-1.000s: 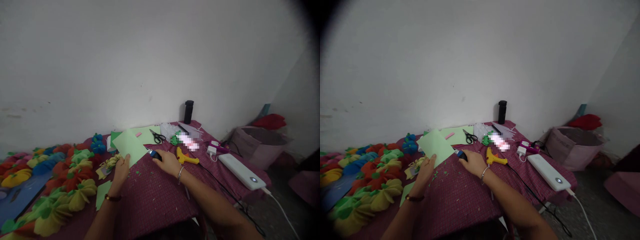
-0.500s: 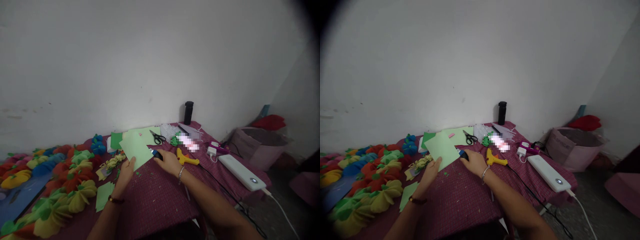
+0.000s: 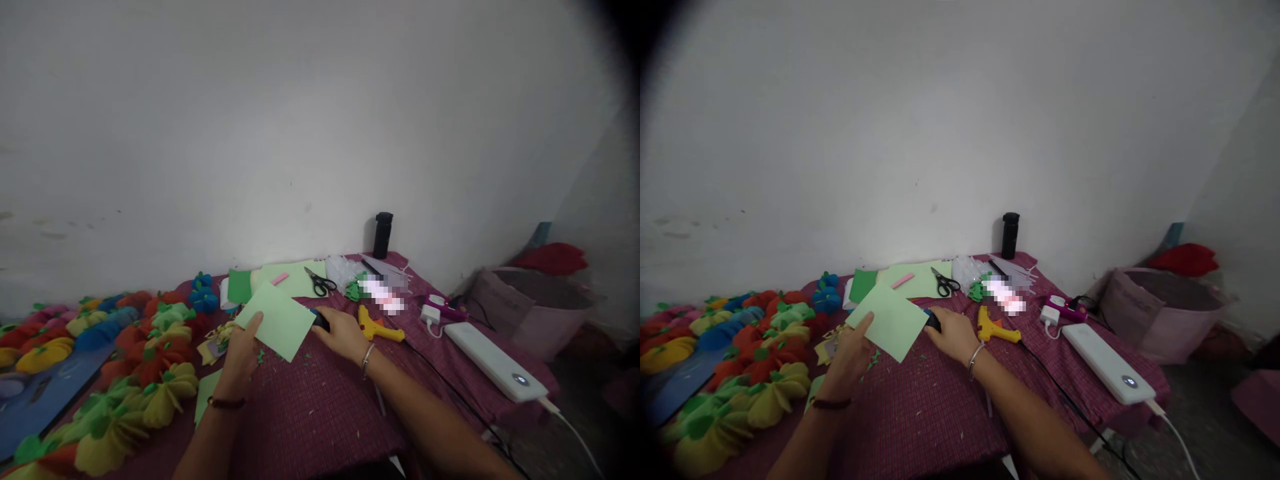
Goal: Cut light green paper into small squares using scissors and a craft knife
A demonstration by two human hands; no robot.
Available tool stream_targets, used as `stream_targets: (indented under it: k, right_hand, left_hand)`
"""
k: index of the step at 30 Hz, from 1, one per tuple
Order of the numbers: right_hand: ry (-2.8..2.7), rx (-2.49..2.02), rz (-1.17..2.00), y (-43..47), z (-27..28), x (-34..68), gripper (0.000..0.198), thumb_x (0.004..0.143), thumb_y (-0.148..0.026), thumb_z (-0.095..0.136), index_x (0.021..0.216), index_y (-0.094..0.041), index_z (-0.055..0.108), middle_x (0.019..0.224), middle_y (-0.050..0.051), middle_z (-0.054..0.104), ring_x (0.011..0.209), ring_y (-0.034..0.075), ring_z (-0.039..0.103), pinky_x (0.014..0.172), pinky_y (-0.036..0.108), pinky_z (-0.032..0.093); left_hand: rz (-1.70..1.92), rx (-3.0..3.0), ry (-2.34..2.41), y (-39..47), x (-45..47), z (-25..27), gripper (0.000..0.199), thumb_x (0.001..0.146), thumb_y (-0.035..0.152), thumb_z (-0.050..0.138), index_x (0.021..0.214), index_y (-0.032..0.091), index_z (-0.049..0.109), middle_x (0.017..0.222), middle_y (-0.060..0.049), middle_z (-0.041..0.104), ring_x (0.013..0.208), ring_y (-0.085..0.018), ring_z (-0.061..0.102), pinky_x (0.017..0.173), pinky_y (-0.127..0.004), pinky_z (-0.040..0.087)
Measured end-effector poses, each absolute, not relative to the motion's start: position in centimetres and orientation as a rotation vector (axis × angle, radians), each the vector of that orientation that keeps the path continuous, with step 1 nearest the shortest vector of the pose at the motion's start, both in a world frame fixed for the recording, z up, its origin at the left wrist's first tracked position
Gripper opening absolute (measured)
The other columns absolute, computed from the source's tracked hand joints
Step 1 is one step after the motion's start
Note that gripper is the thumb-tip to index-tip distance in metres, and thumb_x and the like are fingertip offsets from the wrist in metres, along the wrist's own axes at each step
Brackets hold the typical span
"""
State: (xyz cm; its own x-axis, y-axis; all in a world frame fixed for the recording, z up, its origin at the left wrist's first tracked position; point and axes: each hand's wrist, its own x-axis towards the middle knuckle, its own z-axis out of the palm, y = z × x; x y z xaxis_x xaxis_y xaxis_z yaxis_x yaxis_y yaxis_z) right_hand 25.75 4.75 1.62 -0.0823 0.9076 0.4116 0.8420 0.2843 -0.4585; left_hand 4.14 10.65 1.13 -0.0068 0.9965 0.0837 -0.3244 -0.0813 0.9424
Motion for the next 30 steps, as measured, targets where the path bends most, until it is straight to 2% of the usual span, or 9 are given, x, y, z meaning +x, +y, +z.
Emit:
stream_targets:
  k: [3, 6, 12, 16, 20, 30]
  right_hand:
    - [-1.948, -1.56, 0.135, 4.8, 1.4, 25.6, 0.039, 0.083, -0.032, 0.052, 0.121, -0.021, 0.054, 0.112, 0.007, 0.065, 0.103, 0.021, 0.06, 0.087, 0.031, 0.043]
    - [-1.981, -1.564, 0.145, 4.8, 1.2, 25.5, 0.038, 0.082, -0.027, 0.051, 0.119, -0.021, 0.055, 0.112, 0.007, 0.066, 0.102, 0.022, 0.061, 0.086, 0.032, 0.044]
    - [-1.991, -1.558, 0.181, 4.8, 1.2, 25.4, 0.039, 0.082, -0.026, 0.05, 0.121, -0.023, 0.055, 0.118, 0.006, 0.063, 0.103, 0.021, 0.06, 0.086, 0.031, 0.044]
    - [-1.962, -1.582, 0.196, 4.5, 1.7, 25.3, 0.036, 0.083, -0.027, 0.049, 0.118, -0.023, 0.057, 0.11, 0.006, 0.067, 0.099, 0.021, 0.062, 0.082, 0.03, 0.044]
    - [-1.955, -1.591, 0.199, 4.3, 2.1, 25.0, 0.035, 0.083, -0.027, 0.049, 0.117, -0.023, 0.058, 0.105, 0.006, 0.068, 0.096, 0.021, 0.062, 0.08, 0.03, 0.043]
    - [-1.957, -1.556, 0.219, 4.5, 1.5, 25.2, 0.035, 0.083, -0.032, 0.052, 0.116, -0.022, 0.057, 0.111, 0.006, 0.066, 0.1, 0.022, 0.061, 0.082, 0.03, 0.043]
  left_hand:
    - [1.339, 0.982, 1.001, 10.8, 3.8, 1.1, 0.034, 0.067, 0.03, 0.073, 0.095, 0.012, 0.066, 0.077, -0.008, 0.073, 0.06, -0.02, 0.066, 0.053, -0.029, 0.051]
    - [1.296, 1.057, 1.086, 10.6, 3.8, 1.1, 0.031, 0.066, 0.031, 0.074, 0.09, 0.012, 0.067, 0.07, -0.009, 0.072, 0.055, -0.022, 0.065, 0.05, -0.031, 0.051]
    - [1.265, 1.109, 1.07, 10.8, 3.9, 0.8, 0.035, 0.063, 0.033, 0.075, 0.09, 0.012, 0.067, 0.074, -0.011, 0.073, 0.057, -0.023, 0.065, 0.052, -0.033, 0.052]
    - [1.276, 1.052, 1.045, 11.1, 3.6, 0.9, 0.04, 0.061, 0.03, 0.076, 0.094, 0.01, 0.066, 0.07, -0.009, 0.073, 0.051, -0.019, 0.064, 0.047, -0.028, 0.05]
    - [1.281, 1.026, 1.004, 11.2, 3.3, 0.9, 0.038, 0.06, 0.028, 0.077, 0.092, 0.01, 0.066, 0.064, -0.006, 0.071, 0.046, -0.017, 0.061, 0.043, -0.026, 0.048]
    - [1.214, 1.041, 1.004, 10.9, 4.4, 0.1, 0.04, 0.061, 0.028, 0.078, 0.095, 0.01, 0.065, 0.075, -0.008, 0.073, 0.056, -0.018, 0.065, 0.05, -0.027, 0.051]
